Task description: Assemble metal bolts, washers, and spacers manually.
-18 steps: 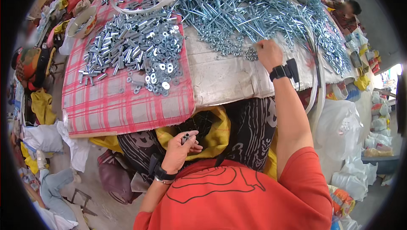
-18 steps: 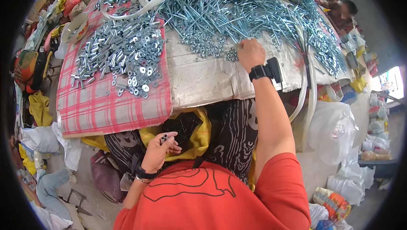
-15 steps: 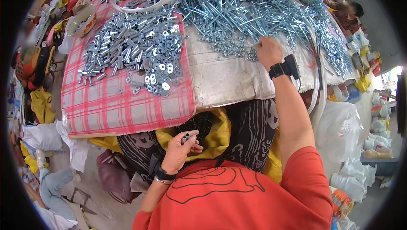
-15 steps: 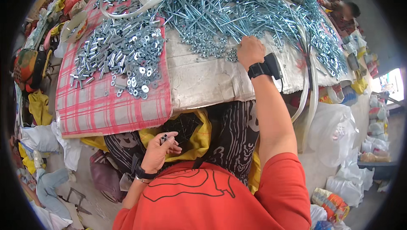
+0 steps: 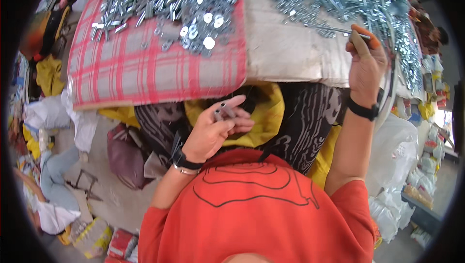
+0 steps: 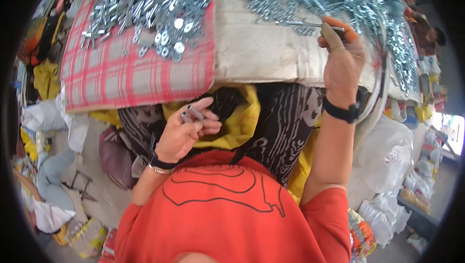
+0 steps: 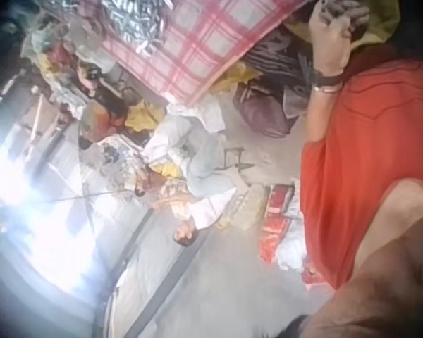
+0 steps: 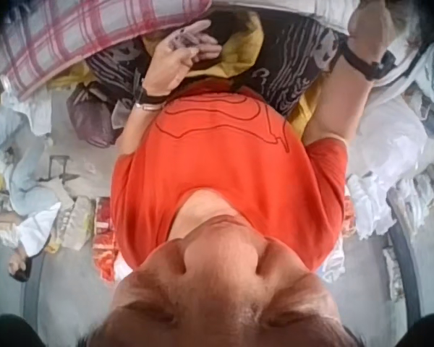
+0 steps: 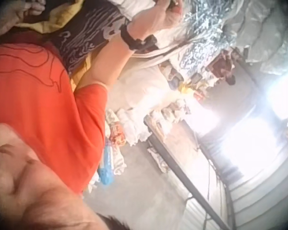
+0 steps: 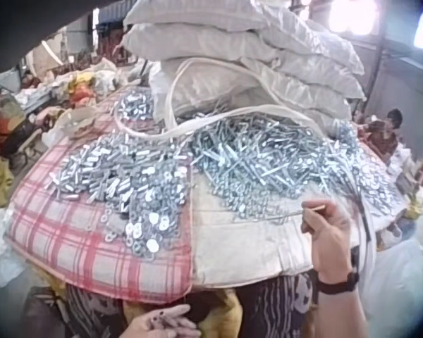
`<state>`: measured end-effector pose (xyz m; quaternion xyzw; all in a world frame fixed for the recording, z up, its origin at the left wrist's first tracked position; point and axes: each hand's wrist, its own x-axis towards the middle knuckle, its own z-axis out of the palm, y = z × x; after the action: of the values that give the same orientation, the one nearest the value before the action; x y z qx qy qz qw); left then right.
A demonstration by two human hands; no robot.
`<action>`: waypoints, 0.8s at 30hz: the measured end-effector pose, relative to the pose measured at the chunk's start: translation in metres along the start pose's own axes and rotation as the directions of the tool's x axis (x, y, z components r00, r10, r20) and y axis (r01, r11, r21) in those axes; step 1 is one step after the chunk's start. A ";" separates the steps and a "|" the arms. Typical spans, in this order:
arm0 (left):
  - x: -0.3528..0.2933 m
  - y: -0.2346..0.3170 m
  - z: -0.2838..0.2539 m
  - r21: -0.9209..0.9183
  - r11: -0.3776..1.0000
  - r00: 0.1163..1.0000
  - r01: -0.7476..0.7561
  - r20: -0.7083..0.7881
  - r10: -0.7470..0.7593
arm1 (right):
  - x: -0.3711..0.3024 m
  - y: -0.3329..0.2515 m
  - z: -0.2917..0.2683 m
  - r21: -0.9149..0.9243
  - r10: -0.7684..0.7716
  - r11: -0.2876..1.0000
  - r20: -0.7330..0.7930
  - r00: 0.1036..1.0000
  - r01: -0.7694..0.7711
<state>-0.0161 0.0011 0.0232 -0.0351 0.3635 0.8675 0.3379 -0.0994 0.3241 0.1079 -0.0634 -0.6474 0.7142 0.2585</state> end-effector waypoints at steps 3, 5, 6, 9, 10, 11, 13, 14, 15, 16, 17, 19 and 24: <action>-0.001 0.002 0.005 -0.022 1.000 0.999 -0.014 0.046 0.015 | -0.023 0.004 0.015 -0.309 0.068 0.951 0.123 0.990 -0.027; -0.003 0.001 0.009 0.000 1.000 0.999 -0.007 0.034 0.007 | -0.030 0.032 0.024 -0.428 0.048 0.903 0.180 0.982 0.035; -0.004 0.000 0.010 0.023 1.000 1.000 -0.005 0.028 0.004 | -0.031 0.048 0.026 -0.432 0.016 0.897 0.249 0.968 0.096; -0.008 -0.002 0.011 0.067 0.998 1.000 -0.005 -0.013 0.006 | -0.051 0.048 0.042 -0.481 -0.015 0.855 0.350 0.937 0.194; -0.009 -0.003 0.011 0.063 0.998 1.000 -0.008 -0.022 0.010 | -0.060 0.042 0.048 -0.524 -0.016 0.819 0.390 0.921 0.236; -0.011 -0.003 0.010 0.170 0.985 0.996 -0.039 -0.068 0.051 | -0.070 0.033 0.051 -0.520 -0.013 0.821 0.398 0.917 0.237; -0.014 -0.001 0.011 0.272 0.960 0.990 -0.060 -0.107 0.093 | -0.093 0.011 0.051 -0.556 0.266 0.830 0.456 0.849 0.039; -0.015 0.002 0.010 0.179 0.983 0.988 -0.048 -0.136 0.073 | -0.102 0.008 0.049 -0.509 0.251 0.857 0.536 0.806 0.072; -0.017 0.004 0.009 0.085 0.996 0.985 -0.039 -0.164 0.052 | -0.109 0.006 0.048 -0.458 0.232 0.883 0.613 0.755 0.100; -0.016 0.003 0.004 -0.014 0.997 0.986 -0.081 -0.149 0.078 | -0.114 -0.001 0.049 -0.489 0.261 0.860 0.668 0.697 0.147; -0.015 0.004 0.001 -0.016 0.996 0.985 -0.084 -0.154 0.080 | -0.117 -0.008 0.050 -0.513 0.292 0.836 0.716 0.634 0.196; -0.013 0.006 -0.001 -0.142 0.980 0.980 -0.139 -0.163 0.115 | -0.127 -0.006 0.046 -0.474 0.283 0.856 0.764 0.579 0.207; -0.010 0.005 0.007 -0.191 0.974 0.974 -0.123 -0.212 0.081 | -0.138 -0.003 0.056 -0.449 0.197 0.805 0.819 0.538 0.389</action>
<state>-0.0105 -0.0020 0.0346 -0.1387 0.3067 0.9083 0.2485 -0.0038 0.2123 0.0857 0.2469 -0.8781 0.4031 -0.0741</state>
